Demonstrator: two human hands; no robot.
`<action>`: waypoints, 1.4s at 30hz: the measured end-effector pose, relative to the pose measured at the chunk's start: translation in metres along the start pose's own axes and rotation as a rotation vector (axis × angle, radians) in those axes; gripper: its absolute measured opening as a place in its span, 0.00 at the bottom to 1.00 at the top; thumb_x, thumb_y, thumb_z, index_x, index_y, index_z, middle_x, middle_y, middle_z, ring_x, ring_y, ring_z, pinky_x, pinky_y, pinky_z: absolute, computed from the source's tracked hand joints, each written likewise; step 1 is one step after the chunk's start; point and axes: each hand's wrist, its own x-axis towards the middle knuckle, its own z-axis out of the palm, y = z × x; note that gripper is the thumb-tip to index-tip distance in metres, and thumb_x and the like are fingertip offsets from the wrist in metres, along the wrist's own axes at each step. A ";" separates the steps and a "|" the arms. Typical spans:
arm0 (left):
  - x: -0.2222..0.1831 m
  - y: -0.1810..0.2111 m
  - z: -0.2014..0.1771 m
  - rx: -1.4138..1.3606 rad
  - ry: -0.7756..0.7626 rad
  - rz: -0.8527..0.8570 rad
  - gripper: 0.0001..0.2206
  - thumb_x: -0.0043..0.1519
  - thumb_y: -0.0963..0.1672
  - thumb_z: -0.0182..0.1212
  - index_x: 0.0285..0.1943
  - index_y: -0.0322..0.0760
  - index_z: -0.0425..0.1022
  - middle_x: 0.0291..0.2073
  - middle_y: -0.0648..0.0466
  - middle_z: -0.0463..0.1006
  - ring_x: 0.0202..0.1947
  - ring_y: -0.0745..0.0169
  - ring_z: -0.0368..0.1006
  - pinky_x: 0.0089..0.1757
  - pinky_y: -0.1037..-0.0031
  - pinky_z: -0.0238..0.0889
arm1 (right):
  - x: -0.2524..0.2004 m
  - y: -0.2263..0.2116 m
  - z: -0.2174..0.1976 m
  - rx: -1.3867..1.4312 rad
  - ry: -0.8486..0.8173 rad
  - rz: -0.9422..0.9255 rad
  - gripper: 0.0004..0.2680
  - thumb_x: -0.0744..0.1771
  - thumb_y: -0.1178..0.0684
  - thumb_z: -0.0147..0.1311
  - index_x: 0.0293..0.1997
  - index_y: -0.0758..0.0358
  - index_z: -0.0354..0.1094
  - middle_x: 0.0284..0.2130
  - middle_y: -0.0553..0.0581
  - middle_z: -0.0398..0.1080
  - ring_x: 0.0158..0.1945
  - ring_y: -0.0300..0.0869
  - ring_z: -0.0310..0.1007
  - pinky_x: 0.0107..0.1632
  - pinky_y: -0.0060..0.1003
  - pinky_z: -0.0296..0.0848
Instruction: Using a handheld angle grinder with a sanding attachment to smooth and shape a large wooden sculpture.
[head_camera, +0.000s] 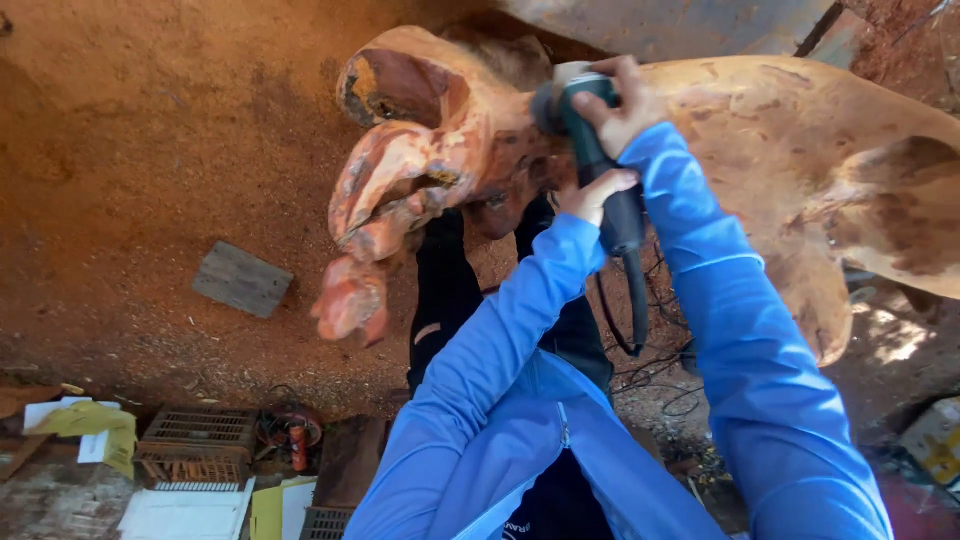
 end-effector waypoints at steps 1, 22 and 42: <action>-0.004 0.005 0.005 0.004 0.003 0.008 0.11 0.48 0.41 0.74 0.40 0.35 0.85 0.35 0.49 0.84 0.36 0.59 0.80 0.43 0.69 0.76 | 0.001 -0.001 0.000 0.007 0.000 -0.006 0.14 0.67 0.45 0.58 0.55 0.55 0.64 0.44 0.61 0.74 0.42 0.52 0.73 0.44 0.49 0.72; -0.128 0.032 -0.007 0.747 0.263 0.541 0.26 0.42 0.48 0.75 0.52 0.44 0.79 0.43 0.47 0.82 0.47 0.44 0.78 0.51 0.54 0.70 | -0.092 -0.084 0.001 0.467 -0.050 -0.045 0.22 0.68 0.38 0.57 0.68 0.50 0.55 0.58 0.71 0.69 0.57 0.71 0.68 0.57 0.68 0.69; -0.133 0.040 -0.079 0.443 -0.029 0.306 0.19 0.41 0.46 0.78 0.41 0.43 0.79 0.31 0.52 0.80 0.37 0.59 0.78 0.38 0.66 0.71 | -0.118 -0.127 0.028 0.052 0.162 -0.035 0.23 0.69 0.35 0.59 0.70 0.48 0.57 0.51 0.68 0.74 0.52 0.65 0.74 0.57 0.56 0.72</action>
